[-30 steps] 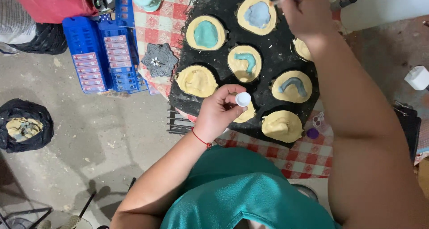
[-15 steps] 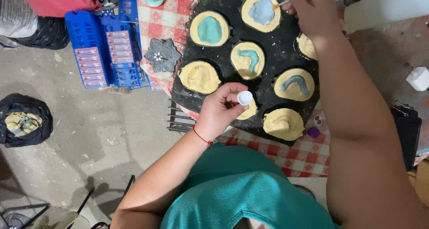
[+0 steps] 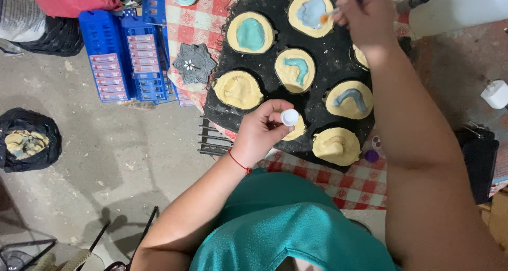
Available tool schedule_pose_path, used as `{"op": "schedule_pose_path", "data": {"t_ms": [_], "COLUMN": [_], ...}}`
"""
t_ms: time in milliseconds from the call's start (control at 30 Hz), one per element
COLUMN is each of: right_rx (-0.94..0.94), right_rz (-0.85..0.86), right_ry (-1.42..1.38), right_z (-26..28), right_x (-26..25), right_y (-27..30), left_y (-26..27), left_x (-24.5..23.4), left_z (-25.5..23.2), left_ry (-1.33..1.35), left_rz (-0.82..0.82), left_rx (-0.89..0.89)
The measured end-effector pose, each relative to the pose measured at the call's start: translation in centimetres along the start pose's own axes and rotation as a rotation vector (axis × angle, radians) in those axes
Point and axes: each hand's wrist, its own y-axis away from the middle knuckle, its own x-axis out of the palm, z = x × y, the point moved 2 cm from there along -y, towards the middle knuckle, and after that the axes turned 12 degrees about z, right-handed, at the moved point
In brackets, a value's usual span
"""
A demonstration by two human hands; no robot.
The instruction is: Applying blue liquid to dental molds using a small brush and refilling the liquid from a bottle
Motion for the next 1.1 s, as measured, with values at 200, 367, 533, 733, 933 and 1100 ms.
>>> {"op": "schedule_pose_path", "data": {"t_ms": [200, 367, 533, 733, 933, 1100], "right_rx": [0.297, -0.068, -0.003, -0.184, -0.488, -0.678], "right_rz": [0.121, 0.005, 0.026, -0.081, 0.064, 0.089], "right_ry": [0.103, 0.343, 0.559, 0.357, -0.115, 0.37], "right_z": [4.2, 1.2, 4.9, 9.9, 15.7, 18.8], "right_x": [-1.0, -0.8, 1.0, 1.4, 3.0, 3.5], "right_y": [0.2, 0.2, 3.5, 6.3, 7.8, 7.7], "left_y": [0.1, -0.4, -1.6, -3.0, -3.8, -3.5], "left_x": [-0.1, -0.2, -1.2, -2.0, -1.7, -1.9], "left_z": [-0.1, 0.2, -1.0, -2.2, -1.7, -2.7], "left_ry": [-0.014, -0.013, -0.003, 0.046, 0.068, -0.091], "left_rz": [0.002, -0.016, -0.035, -0.068, -0.103, -0.117], "left_rx": [0.023, 0.022, 0.059, 0.193, 0.153, 0.135]}}
